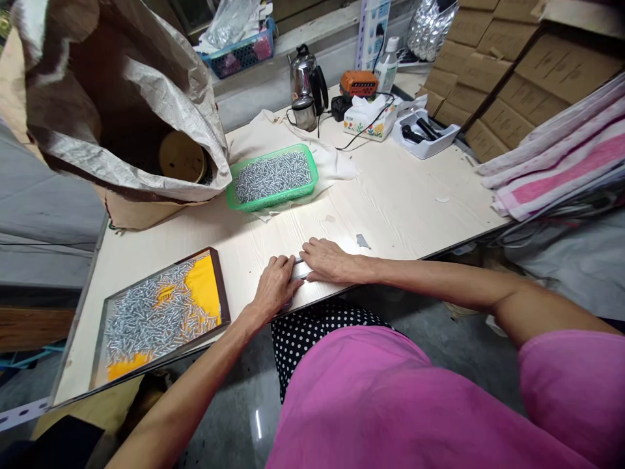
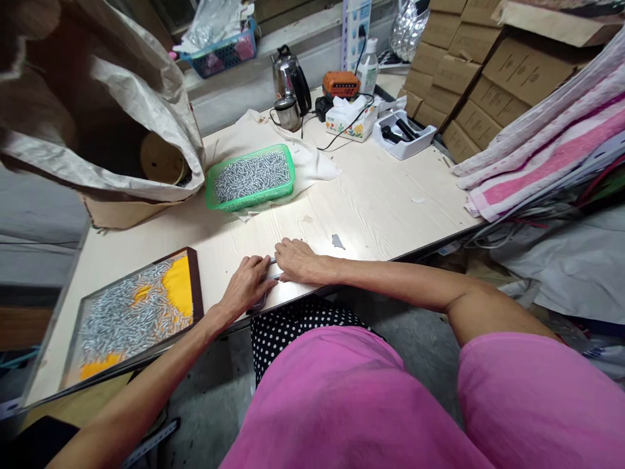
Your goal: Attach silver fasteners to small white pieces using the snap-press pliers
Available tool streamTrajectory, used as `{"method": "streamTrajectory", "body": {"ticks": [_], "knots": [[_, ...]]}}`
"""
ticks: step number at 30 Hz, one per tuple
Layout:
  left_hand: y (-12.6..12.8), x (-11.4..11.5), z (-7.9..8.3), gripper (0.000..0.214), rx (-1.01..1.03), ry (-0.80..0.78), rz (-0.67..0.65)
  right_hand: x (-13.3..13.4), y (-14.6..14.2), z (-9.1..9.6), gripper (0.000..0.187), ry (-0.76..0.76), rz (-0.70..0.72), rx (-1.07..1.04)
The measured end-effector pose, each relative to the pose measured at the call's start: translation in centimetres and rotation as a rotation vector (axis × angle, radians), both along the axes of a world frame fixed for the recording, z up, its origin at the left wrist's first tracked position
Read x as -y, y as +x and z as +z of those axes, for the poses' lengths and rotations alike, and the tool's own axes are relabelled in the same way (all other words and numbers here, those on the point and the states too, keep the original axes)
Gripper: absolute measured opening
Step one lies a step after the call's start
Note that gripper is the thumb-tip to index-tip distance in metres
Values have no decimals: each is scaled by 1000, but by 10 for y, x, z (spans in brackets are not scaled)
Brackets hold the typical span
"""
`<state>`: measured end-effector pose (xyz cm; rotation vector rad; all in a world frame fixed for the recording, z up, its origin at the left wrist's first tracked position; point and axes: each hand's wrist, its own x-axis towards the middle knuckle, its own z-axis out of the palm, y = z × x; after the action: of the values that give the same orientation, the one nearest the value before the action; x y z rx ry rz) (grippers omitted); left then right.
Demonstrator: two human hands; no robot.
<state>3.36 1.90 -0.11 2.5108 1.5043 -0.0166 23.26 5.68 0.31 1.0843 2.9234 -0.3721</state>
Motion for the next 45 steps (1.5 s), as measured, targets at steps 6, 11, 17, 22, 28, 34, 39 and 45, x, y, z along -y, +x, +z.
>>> {"method": "streamTrajectory", "body": {"ticks": [6,11,17,22,28,34,39,45], "knots": [[3,5,0,14,39,-4,49,6,-9,-10,20,-28,48,-16],[1,7,-4,24,56,24,76,2,-3,-11,24,-9,8,-50],[10,44,-26,39,193,244,82,-34,9,-3,42,-54,82,-81],[32,72,-37,51,286,214,17,-48,-9,-12,22,8,32,-99],[35,71,-39,47,371,120,36,-70,-23,-15,15,70,96,-68],[34,70,-42,49,421,88,44,-39,-60,8,17,104,368,-64],[34,74,-48,45,416,-38,119,1,-97,8,10,73,636,-67],[38,76,-48,47,478,-89,138,10,-109,-2,16,28,637,-290]]}}
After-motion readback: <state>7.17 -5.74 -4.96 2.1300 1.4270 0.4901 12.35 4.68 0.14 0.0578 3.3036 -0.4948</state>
